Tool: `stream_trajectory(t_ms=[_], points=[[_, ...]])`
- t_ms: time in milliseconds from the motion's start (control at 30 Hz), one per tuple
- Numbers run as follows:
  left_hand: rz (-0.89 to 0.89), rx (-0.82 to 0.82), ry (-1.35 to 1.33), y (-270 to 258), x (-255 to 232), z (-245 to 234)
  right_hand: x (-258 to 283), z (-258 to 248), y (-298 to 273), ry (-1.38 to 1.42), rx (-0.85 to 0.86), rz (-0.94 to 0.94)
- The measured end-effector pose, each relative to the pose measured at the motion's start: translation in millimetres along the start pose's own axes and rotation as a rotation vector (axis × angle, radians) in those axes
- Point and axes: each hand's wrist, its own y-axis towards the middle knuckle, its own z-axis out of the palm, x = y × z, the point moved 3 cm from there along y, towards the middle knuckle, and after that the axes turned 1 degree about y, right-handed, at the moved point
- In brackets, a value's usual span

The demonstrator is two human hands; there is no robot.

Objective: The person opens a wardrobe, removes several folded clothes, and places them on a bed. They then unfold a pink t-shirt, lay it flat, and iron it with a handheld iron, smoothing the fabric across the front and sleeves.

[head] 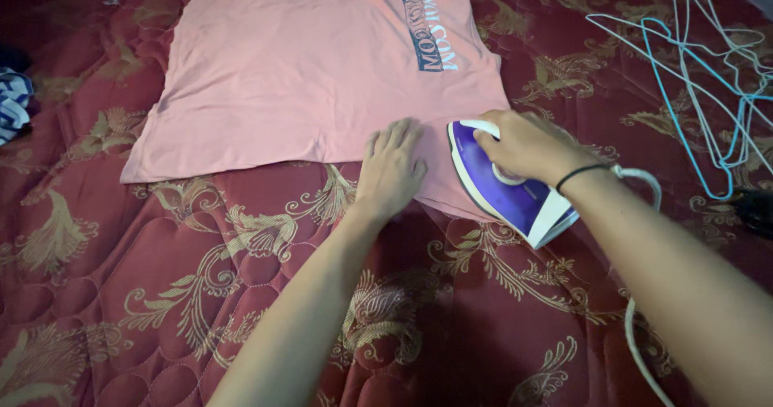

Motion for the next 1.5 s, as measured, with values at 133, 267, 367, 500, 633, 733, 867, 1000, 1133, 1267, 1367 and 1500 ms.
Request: stream_trajectory(t_ms=[133,267,367,500,633,733,867,1000,1133,1267,1367,1500], points=[[0.073,-0.045,0.032,5,3,7,13,3,-10,-0.043,-0.106,-0.026],[0.071,-0.04,0.046,1,6,14,17,5,2,-0.138,-0.237,-0.163],[0.057,-0.04,0.052,-3,5,15,13,11,26,-0.103,-0.224,-0.066],[0.043,-0.034,0.062,-3,2,13,4,14,60,-0.063,-0.281,-0.029],[0.018,-0.02,0.063,-4,2,11,-13,16,83,0.037,-0.26,-0.041],[0.018,-0.02,0.067,-4,-1,9,-22,21,86,0.044,-0.237,-0.09],[0.026,-0.047,0.053,-6,-1,9,-30,28,76,0.092,-0.073,-0.064],[0.032,-0.066,0.065,-6,-1,10,-20,22,52,0.113,-0.056,-0.122],[0.029,-0.064,0.08,-7,0,10,-4,13,22,0.003,-0.139,-0.066],[0.02,-0.053,0.075,-6,0,11,9,8,15,-0.065,-0.204,-0.054],[0.027,-0.069,0.083,-6,1,11,11,10,30,-0.124,-0.223,-0.032],[0.038,-0.063,0.066,-5,2,12,5,13,63,-0.162,-0.271,-0.032]])
